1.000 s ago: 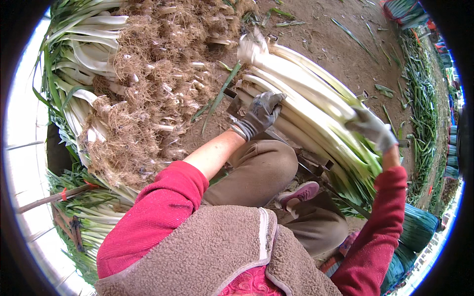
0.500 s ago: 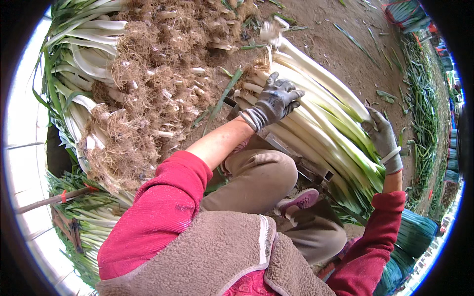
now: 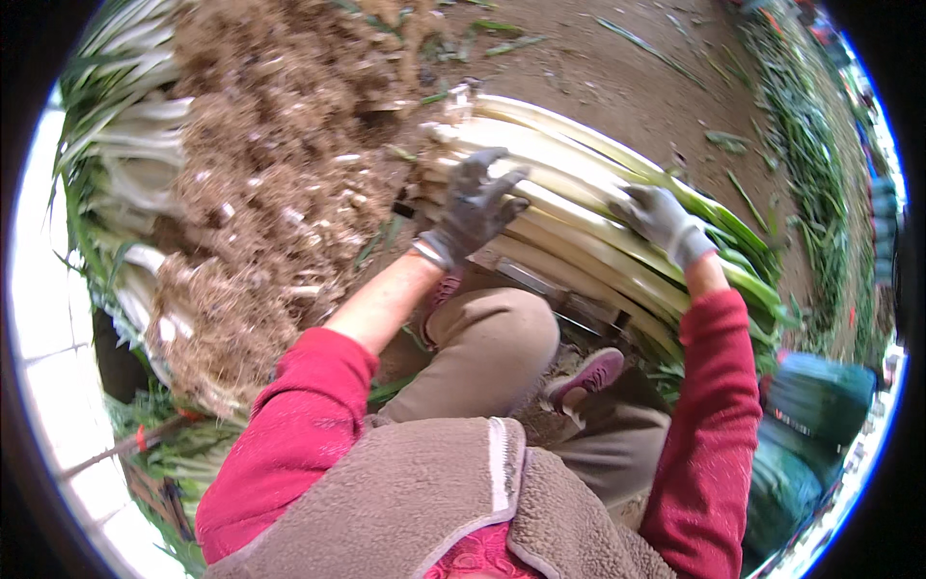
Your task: The person sits on the ground and repeatedly picks up bunches of long green vegetables, aligns them, and places them into a metal frame. The person then removes the bunches from the frame and sets them aside, repeating the cycle.
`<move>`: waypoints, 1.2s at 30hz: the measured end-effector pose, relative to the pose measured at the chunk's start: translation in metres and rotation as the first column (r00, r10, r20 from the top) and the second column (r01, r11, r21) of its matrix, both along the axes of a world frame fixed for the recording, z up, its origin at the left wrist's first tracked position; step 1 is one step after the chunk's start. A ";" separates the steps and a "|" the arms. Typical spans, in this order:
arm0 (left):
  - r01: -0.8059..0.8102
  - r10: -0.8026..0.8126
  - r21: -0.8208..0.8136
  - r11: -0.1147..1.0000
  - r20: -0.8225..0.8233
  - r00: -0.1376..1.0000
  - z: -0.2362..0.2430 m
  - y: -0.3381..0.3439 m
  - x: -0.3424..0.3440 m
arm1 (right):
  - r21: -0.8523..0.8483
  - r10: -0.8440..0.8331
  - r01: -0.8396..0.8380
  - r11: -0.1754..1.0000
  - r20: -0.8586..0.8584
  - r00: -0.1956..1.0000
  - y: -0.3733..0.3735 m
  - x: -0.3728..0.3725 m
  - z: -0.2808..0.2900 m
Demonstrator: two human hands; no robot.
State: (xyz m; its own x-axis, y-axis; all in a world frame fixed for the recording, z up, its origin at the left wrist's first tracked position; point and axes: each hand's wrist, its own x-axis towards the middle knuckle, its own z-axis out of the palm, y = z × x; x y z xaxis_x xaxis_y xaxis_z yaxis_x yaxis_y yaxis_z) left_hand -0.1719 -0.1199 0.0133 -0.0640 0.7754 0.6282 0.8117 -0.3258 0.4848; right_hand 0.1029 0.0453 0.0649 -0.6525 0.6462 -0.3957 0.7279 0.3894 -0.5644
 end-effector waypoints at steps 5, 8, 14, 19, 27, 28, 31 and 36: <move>-0.022 -0.008 -0.135 0.991 -0.216 0.976 0.010 0.043 0.031 | 0.203 0.111 -0.143 0.969 0.161 0.981 -0.017 -0.004 0.019; -0.160 0.007 -0.476 0.865 -0.307 0.952 0.000 0.083 0.037 | 0.447 0.115 -0.163 0.880 0.131 0.985 -0.039 0.006 0.028; -0.119 0.004 -0.337 0.934 -0.324 0.946 -0.027 0.077 0.027 | 0.797 -0.370 0.181 0.576 0.057 0.927 -0.086 0.115 0.044; -0.190 0.033 -0.414 0.890 -0.358 0.933 -0.007 0.079 0.042 | 0.871 -0.333 0.383 0.308 -0.279 0.901 -0.075 0.150 0.008; -0.051 -0.117 -0.403 0.914 -0.380 0.917 0.009 0.089 0.098 | 0.846 -0.262 0.318 0.428 -0.220 0.940 -0.067 0.167 0.010; -0.045 -0.110 -0.398 0.916 -0.358 0.927 0.008 0.089 0.099 | 0.886 -0.242 0.284 0.367 -0.203 0.949 -0.068 0.175 0.011; -0.024 -0.129 -0.381 0.924 -0.373 0.919 0.007 0.089 0.097 | 0.840 -0.592 0.459 0.287 -0.221 0.775 -0.069 0.193 0.000; -0.009 -0.135 -0.335 0.942 -0.404 0.905 0.008 0.093 0.099 | 0.796 -0.603 0.534 0.286 -0.284 0.746 -0.063 0.197 -0.020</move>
